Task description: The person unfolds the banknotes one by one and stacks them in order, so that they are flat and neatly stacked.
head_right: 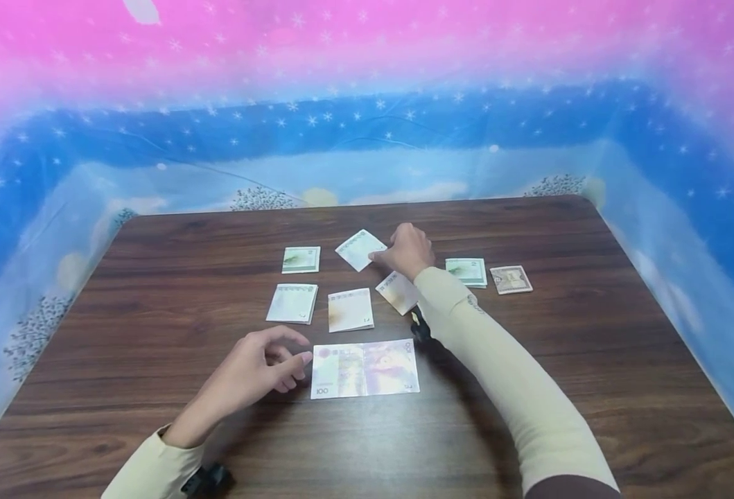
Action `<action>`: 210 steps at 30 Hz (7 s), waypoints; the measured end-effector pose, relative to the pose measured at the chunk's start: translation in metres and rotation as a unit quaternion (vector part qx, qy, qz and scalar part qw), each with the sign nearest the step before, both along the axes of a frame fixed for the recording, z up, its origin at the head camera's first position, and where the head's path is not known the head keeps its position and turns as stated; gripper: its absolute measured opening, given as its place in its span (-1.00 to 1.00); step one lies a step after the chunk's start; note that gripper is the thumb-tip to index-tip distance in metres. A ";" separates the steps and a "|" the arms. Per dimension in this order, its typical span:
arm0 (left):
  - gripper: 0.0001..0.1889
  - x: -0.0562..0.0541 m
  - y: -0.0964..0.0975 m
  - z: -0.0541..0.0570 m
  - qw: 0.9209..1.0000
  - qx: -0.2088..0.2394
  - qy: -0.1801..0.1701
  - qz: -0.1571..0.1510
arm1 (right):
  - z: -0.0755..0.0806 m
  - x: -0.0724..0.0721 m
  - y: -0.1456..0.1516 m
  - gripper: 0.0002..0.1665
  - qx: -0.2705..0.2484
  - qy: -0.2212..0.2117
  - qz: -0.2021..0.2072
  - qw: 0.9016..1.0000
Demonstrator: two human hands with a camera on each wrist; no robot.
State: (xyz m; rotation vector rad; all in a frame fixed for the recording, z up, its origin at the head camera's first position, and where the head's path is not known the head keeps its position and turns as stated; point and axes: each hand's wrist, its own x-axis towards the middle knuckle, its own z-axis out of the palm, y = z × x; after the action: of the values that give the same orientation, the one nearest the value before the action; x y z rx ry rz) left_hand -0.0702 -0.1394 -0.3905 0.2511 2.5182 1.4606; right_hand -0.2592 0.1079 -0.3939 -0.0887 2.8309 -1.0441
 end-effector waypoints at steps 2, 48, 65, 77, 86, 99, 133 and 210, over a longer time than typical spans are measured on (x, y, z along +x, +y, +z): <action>-0.78 0.000 0.000 0.000 1.000 0.004 -0.001 -0.002 | -0.002 -0.003 -0.003 -0.29 0.005 0.001 -0.003 1.000; -0.76 -0.001 0.003 0.003 1.000 -0.009 0.010 0.003 | -0.008 -0.018 -0.018 -0.74 -0.036 -0.006 -0.032 0.999; -0.73 -0.002 0.009 0.006 0.999 0.031 0.010 0.025 | 0.025 0.001 0.003 -0.65 -0.256 -0.076 -0.074 0.961; -0.72 -0.006 0.017 0.006 0.997 0.067 0.020 0.022 | 0.027 0.048 0.024 -0.63 -0.330 -0.138 -0.058 0.932; -0.71 -0.006 0.028 0.007 0.993 0.114 0.014 0.001 | 0.014 0.086 0.027 -0.70 -0.359 -0.156 -0.028 0.920; -0.70 -0.008 0.049 0.002 0.990 0.144 0.001 -0.002 | 0.008 0.127 0.019 -0.71 -0.400 -0.147 0.017 0.905; -0.71 -0.014 0.057 -0.001 0.982 0.179 -0.036 0.053 | 0.006 0.163 -0.003 -0.40 -0.326 -0.064 0.107 0.937; -0.75 -0.017 0.030 -0.002 0.985 -0.169 -0.008 -0.036 | -0.016 0.150 0.055 -0.71 -0.149 -0.037 0.100 0.983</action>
State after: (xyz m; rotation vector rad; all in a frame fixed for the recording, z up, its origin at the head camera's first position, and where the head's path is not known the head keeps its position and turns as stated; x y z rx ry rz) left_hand -0.0869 -0.1096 -0.3921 0.2666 2.6572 0.9834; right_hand -0.1093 0.1626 -0.4096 -0.3464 2.5160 -1.3789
